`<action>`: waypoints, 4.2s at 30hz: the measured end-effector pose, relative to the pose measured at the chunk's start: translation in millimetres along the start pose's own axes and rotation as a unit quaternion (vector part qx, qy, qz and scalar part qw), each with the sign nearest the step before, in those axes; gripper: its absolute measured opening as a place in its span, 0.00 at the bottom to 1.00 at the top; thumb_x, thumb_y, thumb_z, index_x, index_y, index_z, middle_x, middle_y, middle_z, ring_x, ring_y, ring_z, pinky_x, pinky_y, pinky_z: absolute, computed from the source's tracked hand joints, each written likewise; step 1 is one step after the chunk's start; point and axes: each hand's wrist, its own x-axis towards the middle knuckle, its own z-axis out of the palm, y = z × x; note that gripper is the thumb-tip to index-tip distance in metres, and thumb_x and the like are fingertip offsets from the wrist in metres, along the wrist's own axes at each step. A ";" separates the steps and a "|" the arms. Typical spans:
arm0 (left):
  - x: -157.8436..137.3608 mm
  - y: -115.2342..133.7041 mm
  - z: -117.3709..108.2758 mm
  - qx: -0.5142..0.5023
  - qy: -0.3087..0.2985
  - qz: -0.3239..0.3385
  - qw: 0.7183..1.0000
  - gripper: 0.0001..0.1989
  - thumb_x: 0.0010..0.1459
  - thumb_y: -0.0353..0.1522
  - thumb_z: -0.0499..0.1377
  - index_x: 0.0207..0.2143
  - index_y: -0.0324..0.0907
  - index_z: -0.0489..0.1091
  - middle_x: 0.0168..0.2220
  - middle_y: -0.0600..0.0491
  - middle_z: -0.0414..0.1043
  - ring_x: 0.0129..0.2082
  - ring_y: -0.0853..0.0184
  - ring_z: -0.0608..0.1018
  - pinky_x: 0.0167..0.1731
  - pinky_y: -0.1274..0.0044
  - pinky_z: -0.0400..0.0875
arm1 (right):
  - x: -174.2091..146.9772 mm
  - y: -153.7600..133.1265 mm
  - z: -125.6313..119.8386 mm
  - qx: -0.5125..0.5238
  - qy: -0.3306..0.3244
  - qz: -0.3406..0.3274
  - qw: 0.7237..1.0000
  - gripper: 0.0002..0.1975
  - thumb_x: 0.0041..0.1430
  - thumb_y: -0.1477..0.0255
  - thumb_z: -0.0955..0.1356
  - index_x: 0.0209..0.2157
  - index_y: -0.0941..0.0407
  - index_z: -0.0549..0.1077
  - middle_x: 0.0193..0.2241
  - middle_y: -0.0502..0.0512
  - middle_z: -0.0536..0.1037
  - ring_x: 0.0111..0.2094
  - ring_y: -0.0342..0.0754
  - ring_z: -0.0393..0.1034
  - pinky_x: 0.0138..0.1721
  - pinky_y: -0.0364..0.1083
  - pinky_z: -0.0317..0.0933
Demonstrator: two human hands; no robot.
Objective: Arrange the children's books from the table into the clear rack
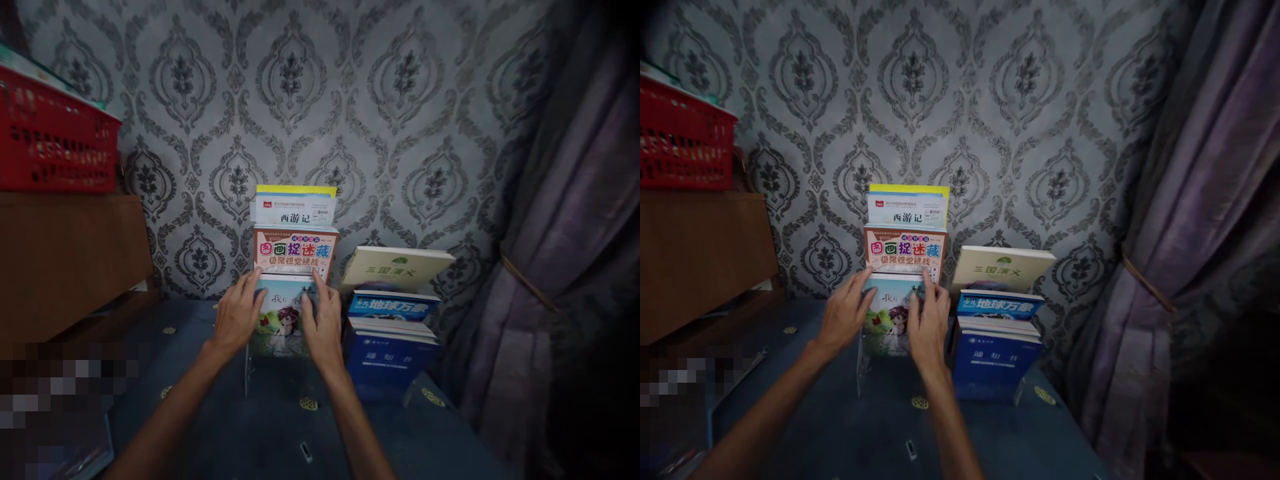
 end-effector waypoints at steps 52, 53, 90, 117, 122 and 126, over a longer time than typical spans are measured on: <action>90.4 2.7 -59.2 0.002 -0.286 0.075 0.955 0.09 0.60 0.35 0.58 0.27 0.42 0.70 0.29 0.54 0.73 0.33 0.66 0.72 0.32 0.77 0.59 | -0.8 -13.7 1.2 0.138 0.097 0.172 0.971 0.15 0.54 0.62 0.66 0.41 0.53 0.63 0.39 0.58 0.75 0.42 0.54 0.71 0.46 0.54 0.64; 93.1 5.7 -60.0 0.008 -0.301 0.075 0.951 0.09 0.60 0.34 0.57 0.27 0.41 0.69 0.29 0.54 0.72 0.32 0.66 0.72 0.32 0.77 0.59 | -2.1 -15.6 2.8 0.141 0.108 0.173 0.969 0.15 0.55 0.62 0.66 0.41 0.53 0.63 0.39 0.58 0.75 0.43 0.55 0.71 0.46 0.54 0.64; 132.6 51.2 -155.3 0.279 0.142 0.197 0.929 0.19 0.69 0.37 0.43 0.33 0.41 0.69 0.29 0.53 0.73 0.26 0.68 0.74 0.24 0.77 0.58 | 9.6 10.7 11.8 0.103 0.073 0.077 0.989 0.24 0.55 0.61 0.67 0.52 0.55 0.68 0.47 0.62 0.73 0.50 0.57 0.67 0.52 0.56 0.62; 155.1 77.4 -112.7 0.262 0.047 0.123 0.956 0.21 0.71 0.39 0.37 0.40 0.42 0.66 0.39 0.44 0.74 0.38 0.62 0.76 0.30 0.72 0.59 | -2.5 5.2 -11.2 0.404 -0.060 0.155 0.899 0.18 0.43 0.68 0.76 0.36 0.54 0.71 0.32 0.48 0.78 0.35 0.48 0.73 0.39 0.46 0.68; 159.1 60.9 -91.8 0.215 0.024 0.127 0.968 0.16 0.69 0.36 0.41 0.37 0.43 0.66 0.39 0.45 0.74 0.38 0.61 0.77 0.32 0.71 0.62 | -8.6 10.0 -7.1 0.363 -0.021 0.128 0.923 0.18 0.44 0.66 0.75 0.38 0.55 0.74 0.36 0.51 0.76 0.40 0.49 0.72 0.42 0.47 0.68; 166.1 51.8 -85.0 0.195 -0.049 0.134 0.970 0.11 0.66 0.36 0.46 0.34 0.45 0.65 0.33 0.50 0.72 0.32 0.63 0.73 0.29 0.73 0.60 | -14.4 8.7 0.3 0.303 0.062 0.119 0.943 0.19 0.43 0.68 0.76 0.41 0.54 0.76 0.43 0.54 0.72 0.49 0.52 0.70 0.50 0.51 0.66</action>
